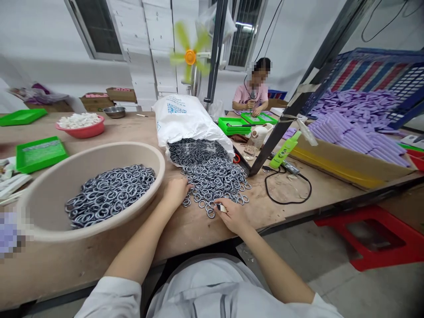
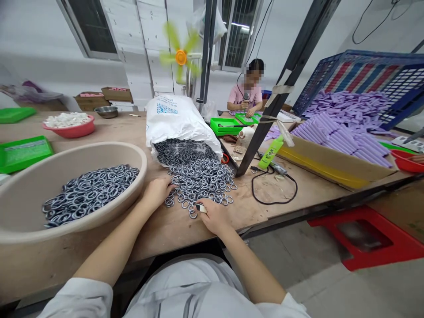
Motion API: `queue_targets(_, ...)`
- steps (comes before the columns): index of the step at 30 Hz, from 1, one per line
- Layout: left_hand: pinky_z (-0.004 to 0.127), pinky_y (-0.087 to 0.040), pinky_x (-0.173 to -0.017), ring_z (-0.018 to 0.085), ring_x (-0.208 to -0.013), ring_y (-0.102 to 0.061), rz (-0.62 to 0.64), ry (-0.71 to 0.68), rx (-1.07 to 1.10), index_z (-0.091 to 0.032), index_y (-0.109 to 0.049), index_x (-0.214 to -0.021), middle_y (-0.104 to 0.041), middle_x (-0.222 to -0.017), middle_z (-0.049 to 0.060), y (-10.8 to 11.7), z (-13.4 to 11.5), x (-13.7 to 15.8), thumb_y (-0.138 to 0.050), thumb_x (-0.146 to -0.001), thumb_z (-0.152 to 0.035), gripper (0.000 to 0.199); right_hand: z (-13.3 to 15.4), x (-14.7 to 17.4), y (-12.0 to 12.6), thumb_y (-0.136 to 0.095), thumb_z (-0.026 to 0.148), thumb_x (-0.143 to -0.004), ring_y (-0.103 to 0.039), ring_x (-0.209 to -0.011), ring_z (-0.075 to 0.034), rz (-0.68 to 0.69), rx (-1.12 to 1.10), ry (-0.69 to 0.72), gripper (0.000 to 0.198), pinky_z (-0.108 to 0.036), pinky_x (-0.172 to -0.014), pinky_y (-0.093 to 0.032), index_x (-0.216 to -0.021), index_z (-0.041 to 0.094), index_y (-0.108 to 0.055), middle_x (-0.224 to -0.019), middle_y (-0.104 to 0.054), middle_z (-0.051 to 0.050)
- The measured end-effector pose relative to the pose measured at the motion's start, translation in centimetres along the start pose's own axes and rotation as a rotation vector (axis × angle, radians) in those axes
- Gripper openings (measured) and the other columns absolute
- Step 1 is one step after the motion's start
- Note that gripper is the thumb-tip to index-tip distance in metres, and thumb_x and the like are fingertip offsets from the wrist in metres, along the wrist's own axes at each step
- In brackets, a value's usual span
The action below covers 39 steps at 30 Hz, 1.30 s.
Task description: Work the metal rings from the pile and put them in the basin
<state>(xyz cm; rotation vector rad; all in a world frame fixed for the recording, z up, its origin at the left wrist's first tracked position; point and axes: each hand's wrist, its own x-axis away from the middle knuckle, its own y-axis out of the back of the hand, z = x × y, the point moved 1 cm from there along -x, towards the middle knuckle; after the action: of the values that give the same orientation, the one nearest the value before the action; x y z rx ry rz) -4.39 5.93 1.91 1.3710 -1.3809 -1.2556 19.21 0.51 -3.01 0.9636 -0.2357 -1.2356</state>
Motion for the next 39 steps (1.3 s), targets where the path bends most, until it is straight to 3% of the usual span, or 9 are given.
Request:
queue_targets(6,0.034,-0.045,-0.073,0.028,-0.083,-0.068,0.042,-0.043,0.043,-0.018,-0.070,-0.073,-0.071,-0.082,0.014,0.5,-1.7,0.7,-0.055,-0.092,-0.044,0.035,0.3,-1.3,0.0,-0.056,0.041,-0.093,-0.067,-0.088,-0.021,-0.235,-0.185,-0.084,0.026,-0.033,-0.079,-0.050,-0.098,0.019,-0.070,-0.095,-0.072,-0.008)
queue_targets(11,0.032,-0.042,-0.069,0.026,-0.081,-0.066,0.091,-0.115,0.124,-0.019,-0.071,-0.074,-0.073,-0.082,0.012,0.3,-3.4,1.5,-0.063,-0.087,-0.041,0.027,0.9,-3.2,-0.9,-0.057,0.042,-0.091,-0.064,-0.087,-0.021,-0.215,-0.235,-0.085,0.029,-0.033,-0.079,-0.048,-0.103,0.019,-0.071,-0.095,-0.069,-0.008)
queue_targets(13,0.030,-0.041,-0.068,0.023,-0.077,-0.065,0.098,-0.148,0.159,-0.019,-0.071,-0.074,-0.073,-0.080,0.010,0.1,-4.1,1.9,-0.063,-0.088,-0.038,0.025,1.0,-3.9,-1.5,-0.054,0.045,-0.092,-0.061,-0.078,-0.019,-0.211,-0.249,-0.093,0.031,-0.030,-0.071,-0.045,-0.088,0.019,-0.070,-0.083,-0.067,-0.006)
queue_targets(16,0.028,-0.039,-0.065,0.020,-0.070,-0.063,0.099,-0.181,0.251,-0.019,-0.071,-0.073,-0.073,-0.077,0.008,-0.4,-4.5,2.4,-0.062,-0.087,-0.031,0.021,1.0,-4.5,-2.3,-0.052,0.048,-0.092,-0.048,-0.059,-0.014,-0.180,-0.283,-0.136,0.041,-0.026,-0.055,-0.032,-0.062,0.020,-0.057,-0.060,-0.053,0.001)
queue_targets(20,0.027,-0.038,-0.063,0.018,-0.067,-0.062,0.097,-0.179,0.369,-0.019,-0.072,-0.073,-0.073,-0.074,0.006,-0.9,-4.1,2.6,-0.062,-0.084,-0.027,0.017,0.8,-4.7,-2.7,-0.055,0.049,-0.089,-0.038,-0.053,-0.011,-0.159,-0.331,-0.171,0.042,-0.025,-0.051,-0.023,-0.058,0.020,-0.048,-0.053,-0.044,0.004)
queue_targets(26,0.028,-0.042,-0.069,0.020,-0.077,-0.064,0.068,-0.162,0.657,-0.019,-0.074,-0.090,-0.076,-0.085,0.006,-0.9,-3.4,2.8,-0.056,-0.087,-0.032,0.023,0.8,-4.5,-2.7,-0.052,0.050,-0.092,-0.035,-0.057,-0.011,-0.207,-0.339,-0.153,0.045,-0.025,-0.054,-0.023,-0.060,0.020,-0.042,-0.056,-0.038,0.005)
queue_targets(30,0.027,-0.042,-0.066,0.018,-0.072,-0.060,0.071,-0.153,0.834,-0.017,-0.071,-0.088,-0.072,-0.080,0.004,-0.8,-3.4,3.4,-0.055,-0.087,-0.042,0.029,1.5,-4.6,-2.3,-0.051,0.049,-0.093,-0.037,-0.060,-0.012,-0.282,-0.346,-0.089,0.046,-0.025,-0.057,-0.027,-0.059,0.021,-0.038,-0.060,-0.039,0.004)
queue_targets(35,0.027,-0.037,-0.060,0.016,-0.065,-0.052,0.021,-0.177,0.748,-0.018,-0.064,-0.076,-0.063,-0.069,0.002,-0.1,-3.2,4.1,-0.048,-0.090,-0.047,0.036,2.6,-4.9,-1.6,-0.055,0.047,-0.091,-0.040,-0.061,-0.012,-0.246,-0.377,-0.064,0.043,-0.025,-0.058,-0.030,-0.059,0.021,-0.040,-0.061,-0.042,0.004)
queue_targets(39,0.028,-0.039,-0.063,0.017,-0.066,-0.054,0.083,-0.190,0.730,-0.019,-0.060,-0.069,-0.063,-0.068,0.002,-0.4,-2.7,4.3,-0.046,-0.090,-0.045,0.036,3.4,-5.1,-1.7,-0.058,0.049,-0.088,-0.040,-0.059,-0.011,-0.142,-0.553,-0.112,0.038,-0.024,-0.056,-0.032,-0.064,0.020,-0.050,-0.060,-0.043,0.005)
